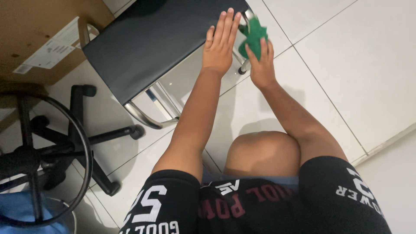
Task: The person cleans a step stool by wiping its steps, seat, and metal frame with a cloth.
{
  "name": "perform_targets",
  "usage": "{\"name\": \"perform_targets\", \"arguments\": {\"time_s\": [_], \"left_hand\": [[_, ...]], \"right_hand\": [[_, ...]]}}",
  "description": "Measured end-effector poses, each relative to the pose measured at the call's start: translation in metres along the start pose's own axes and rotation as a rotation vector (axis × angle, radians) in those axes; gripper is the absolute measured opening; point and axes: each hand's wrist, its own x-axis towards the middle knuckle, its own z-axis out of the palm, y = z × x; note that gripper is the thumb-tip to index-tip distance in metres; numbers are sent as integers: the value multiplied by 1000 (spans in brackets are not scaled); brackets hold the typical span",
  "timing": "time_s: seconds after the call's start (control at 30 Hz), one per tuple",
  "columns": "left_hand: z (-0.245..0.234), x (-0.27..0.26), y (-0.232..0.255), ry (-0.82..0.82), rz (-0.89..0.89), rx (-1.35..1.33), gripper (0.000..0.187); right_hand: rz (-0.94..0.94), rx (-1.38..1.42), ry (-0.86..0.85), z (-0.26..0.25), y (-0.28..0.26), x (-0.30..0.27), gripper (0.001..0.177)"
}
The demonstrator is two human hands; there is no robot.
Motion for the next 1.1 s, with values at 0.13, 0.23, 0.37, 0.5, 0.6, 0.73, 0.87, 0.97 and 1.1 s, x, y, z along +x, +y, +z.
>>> {"name": "perform_targets", "arguments": {"time_s": [0.13, 0.23, 0.37, 0.5, 0.6, 0.73, 0.87, 0.97, 1.1], "left_hand": [[-10, 1, 1, -114, -6, 105, 96], [-12, 3, 0, -143, 7, 132, 100], [-4, 0, 0, -103, 23, 204, 101], [8, -6, 1, -89, 46, 219, 97], [22, -10, 0, -88, 47, 130, 91], [22, -11, -2, -52, 42, 117, 83], [18, -7, -3, -74, 54, 136, 91], [19, -7, -1, -88, 53, 162, 93], [27, -10, -1, -87, 48, 145, 92]], "right_hand": [[311, 224, -252, -7, 1, -42, 47], [473, 339, -441, 15, 42, -92, 42], [279, 375, 35, -19, 57, -63, 53], [166, 300, 113, -23, 16, -3, 61], [32, -63, -88, 14, 12, -14, 65], [-71, -182, -207, 42, 35, -70, 61], [62, -7, -492, 31, 31, -91, 67], [412, 429, -165, 59, 68, -140, 66], [673, 965, 157, 37, 91, -76, 43]]}}
